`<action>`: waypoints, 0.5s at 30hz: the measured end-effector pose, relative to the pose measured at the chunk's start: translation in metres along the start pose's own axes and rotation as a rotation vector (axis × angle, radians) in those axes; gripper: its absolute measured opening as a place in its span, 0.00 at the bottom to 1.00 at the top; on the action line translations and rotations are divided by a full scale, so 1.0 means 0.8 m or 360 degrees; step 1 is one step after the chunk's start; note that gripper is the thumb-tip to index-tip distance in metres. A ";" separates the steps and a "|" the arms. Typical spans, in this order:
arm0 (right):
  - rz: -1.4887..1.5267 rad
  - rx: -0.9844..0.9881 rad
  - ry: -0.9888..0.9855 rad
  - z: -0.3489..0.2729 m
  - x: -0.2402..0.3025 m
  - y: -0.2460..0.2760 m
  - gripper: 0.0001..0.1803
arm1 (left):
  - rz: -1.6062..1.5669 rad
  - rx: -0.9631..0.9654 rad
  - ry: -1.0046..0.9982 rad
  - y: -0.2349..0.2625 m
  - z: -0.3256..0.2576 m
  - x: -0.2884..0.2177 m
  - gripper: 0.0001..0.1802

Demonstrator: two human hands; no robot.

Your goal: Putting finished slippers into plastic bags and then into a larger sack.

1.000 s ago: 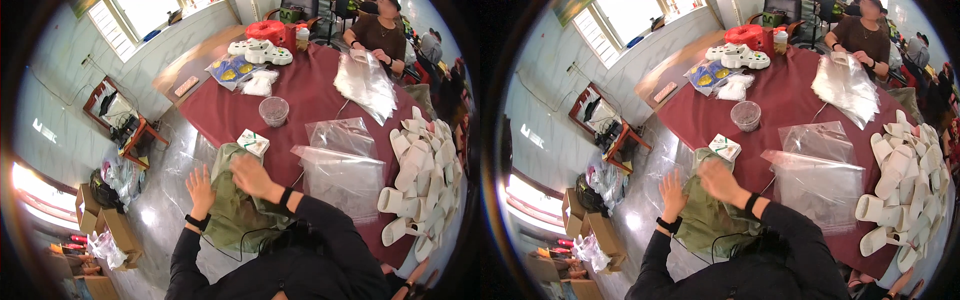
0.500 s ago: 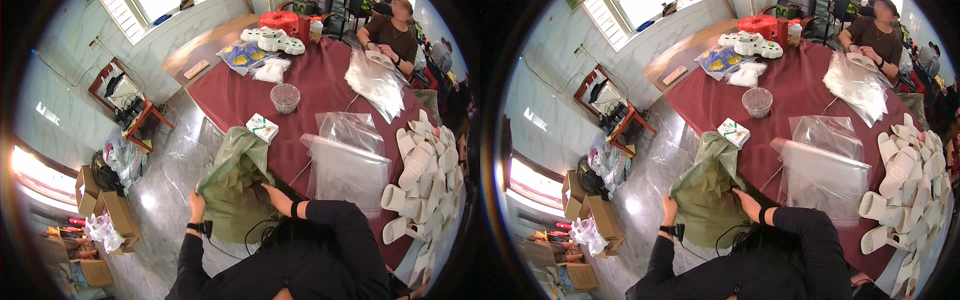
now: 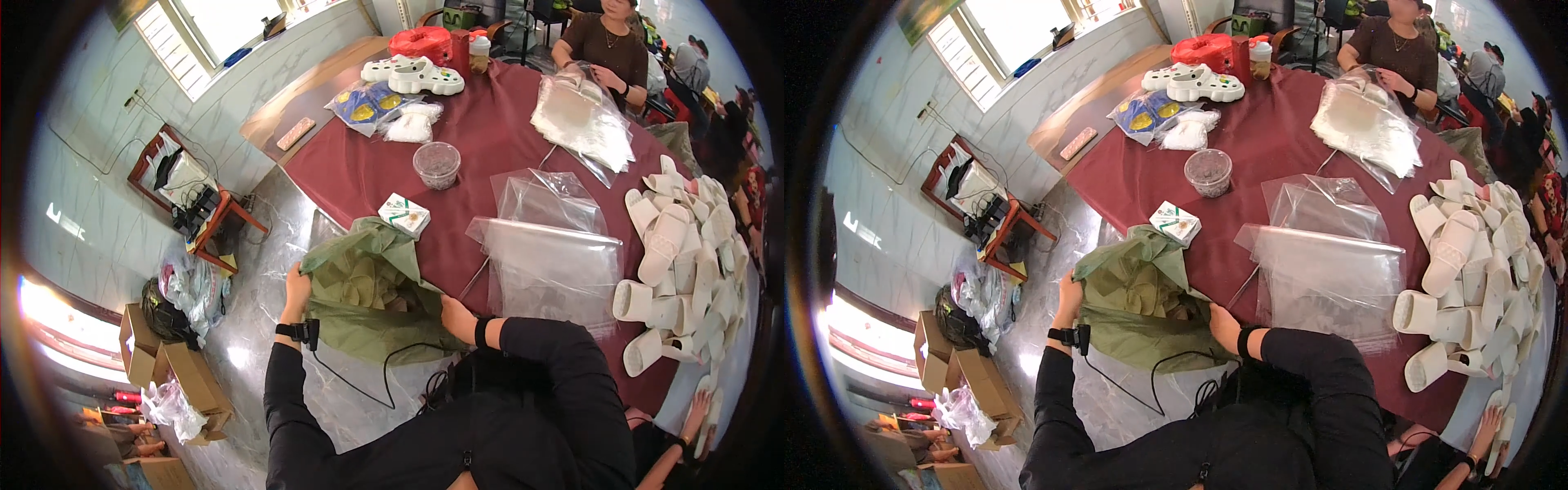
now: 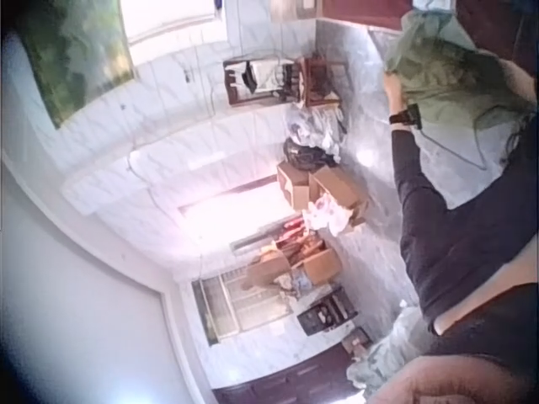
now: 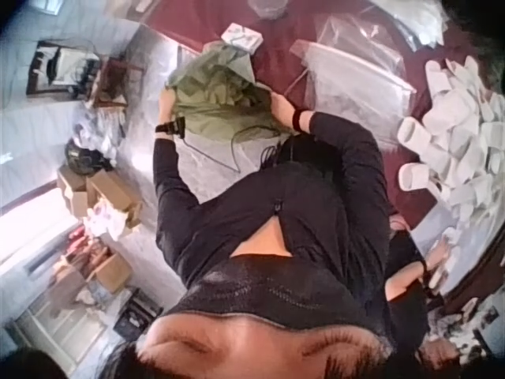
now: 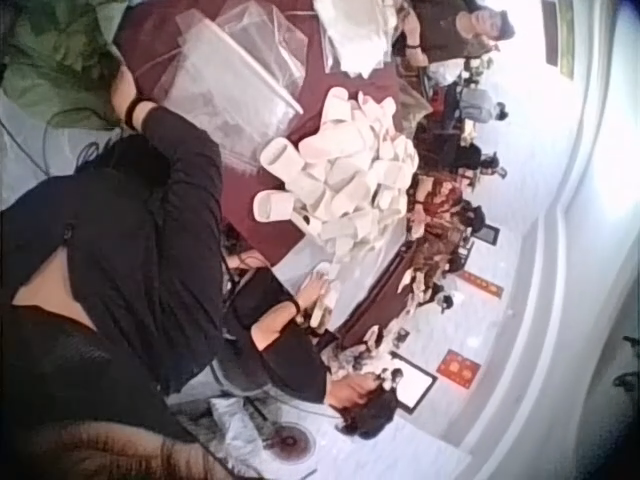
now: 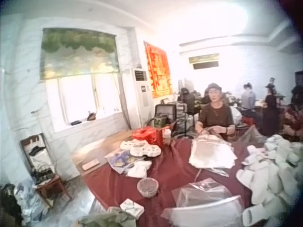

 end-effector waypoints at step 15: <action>0.1842 -0.0293 -0.0669 -0.146 -0.121 0.044 0.12 | -0.0678 -0.0040 -0.0046 0.038 0.083 -0.088 0.16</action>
Point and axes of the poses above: each hand's wrist, its own z-axis towards the middle knuckle, its own y-axis out of the back of the hand, x = y × z, the point moved 7 cm from there along z, towards the middle knuckle, and after that the axes turned 5 degrees about -y, right-handed, at the moved point
